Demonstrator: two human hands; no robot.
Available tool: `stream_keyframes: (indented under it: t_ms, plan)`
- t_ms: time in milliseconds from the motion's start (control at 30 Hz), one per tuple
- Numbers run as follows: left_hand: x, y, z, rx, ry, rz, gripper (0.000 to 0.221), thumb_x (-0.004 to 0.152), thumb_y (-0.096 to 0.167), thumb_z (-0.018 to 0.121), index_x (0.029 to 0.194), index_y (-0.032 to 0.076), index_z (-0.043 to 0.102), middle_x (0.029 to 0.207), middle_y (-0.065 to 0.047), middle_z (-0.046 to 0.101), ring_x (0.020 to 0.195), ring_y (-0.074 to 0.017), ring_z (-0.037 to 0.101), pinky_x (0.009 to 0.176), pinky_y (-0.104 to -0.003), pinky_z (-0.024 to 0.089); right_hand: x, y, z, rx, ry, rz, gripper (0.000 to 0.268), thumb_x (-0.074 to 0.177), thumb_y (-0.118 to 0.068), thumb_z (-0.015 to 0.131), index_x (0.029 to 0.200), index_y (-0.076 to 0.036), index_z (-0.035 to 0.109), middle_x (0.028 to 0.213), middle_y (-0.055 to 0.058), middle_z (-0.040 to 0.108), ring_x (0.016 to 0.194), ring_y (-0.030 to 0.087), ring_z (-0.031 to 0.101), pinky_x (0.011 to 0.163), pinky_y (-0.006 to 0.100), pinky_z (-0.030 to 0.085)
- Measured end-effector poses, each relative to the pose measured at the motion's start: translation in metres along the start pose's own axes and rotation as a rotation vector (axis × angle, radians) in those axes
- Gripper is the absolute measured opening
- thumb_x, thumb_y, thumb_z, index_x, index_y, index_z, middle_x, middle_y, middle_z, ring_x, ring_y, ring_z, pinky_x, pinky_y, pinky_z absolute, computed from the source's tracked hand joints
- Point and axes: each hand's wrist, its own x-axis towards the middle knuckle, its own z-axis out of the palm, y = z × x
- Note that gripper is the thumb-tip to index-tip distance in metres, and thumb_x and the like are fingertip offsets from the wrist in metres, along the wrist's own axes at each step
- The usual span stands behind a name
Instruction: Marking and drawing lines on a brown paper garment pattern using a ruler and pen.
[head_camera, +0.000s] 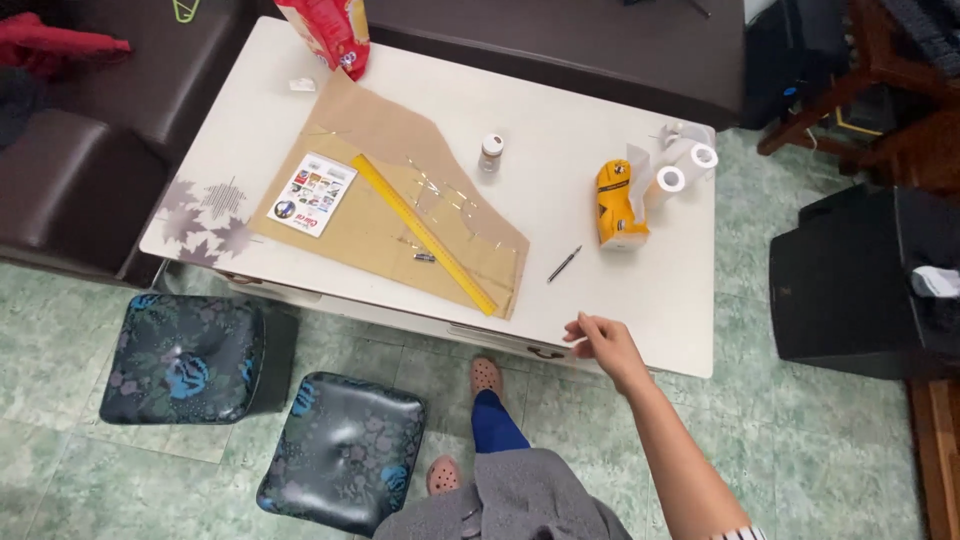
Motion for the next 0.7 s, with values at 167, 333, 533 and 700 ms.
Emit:
stream_keyframes:
  t_ms: [167,333,533,700]
  plan:
    - [0.014,-0.022,-0.094,-0.029,-0.104,0.015,0.063,0.098,0.038,0.045,0.142,0.012,0.009,0.142,-0.018,0.006,0.127,-0.0362,0.012,0.097,-0.061,0.021,0.132,0.026,-0.007,-0.063,-0.068,0.173,0.038,0.098,-0.032,0.053,0.101,0.003,0.069,0.085,0.017,0.070,0.068,0.022,0.067,0.065,0.031,0.057]
    - [0.009,-0.062,-0.168,-0.079,-0.208,0.042,0.068,0.098,0.040,0.044,0.146,0.012,0.006,0.146,-0.019,0.002,0.131,-0.0370,0.008,0.100,-0.063,0.019,0.219,0.055,-0.020,-0.203,-0.112,0.315,0.036,0.096,-0.032,0.054,0.098,0.000,0.071,0.082,0.017,0.072,0.065,0.025,0.069,0.061,0.034,0.059]
    - [0.059,-0.125,-0.194,-0.136,-0.306,0.085,0.073,0.099,0.042,0.044,0.151,0.012,0.002,0.152,-0.020,-0.002,0.137,-0.0380,0.004,0.103,-0.065,0.016,0.279,0.072,-0.034,-0.312,-0.158,0.384,0.035,0.095,-0.031,0.054,0.101,0.000,0.071,0.082,0.017,0.073,0.065,0.026,0.070,0.062,0.036,0.060]
    - [0.267,-0.173,-0.184,-0.178,-0.405,0.094,0.077,0.099,0.043,0.043,0.154,0.012,-0.001,0.157,-0.020,-0.006,0.141,-0.0388,0.001,0.106,-0.066,0.014,0.309,0.058,-0.026,-0.324,-0.165,0.395,0.035,0.096,-0.029,0.054,0.101,0.002,0.071,0.083,0.019,0.073,0.067,0.028,0.071,0.063,0.038,0.060]
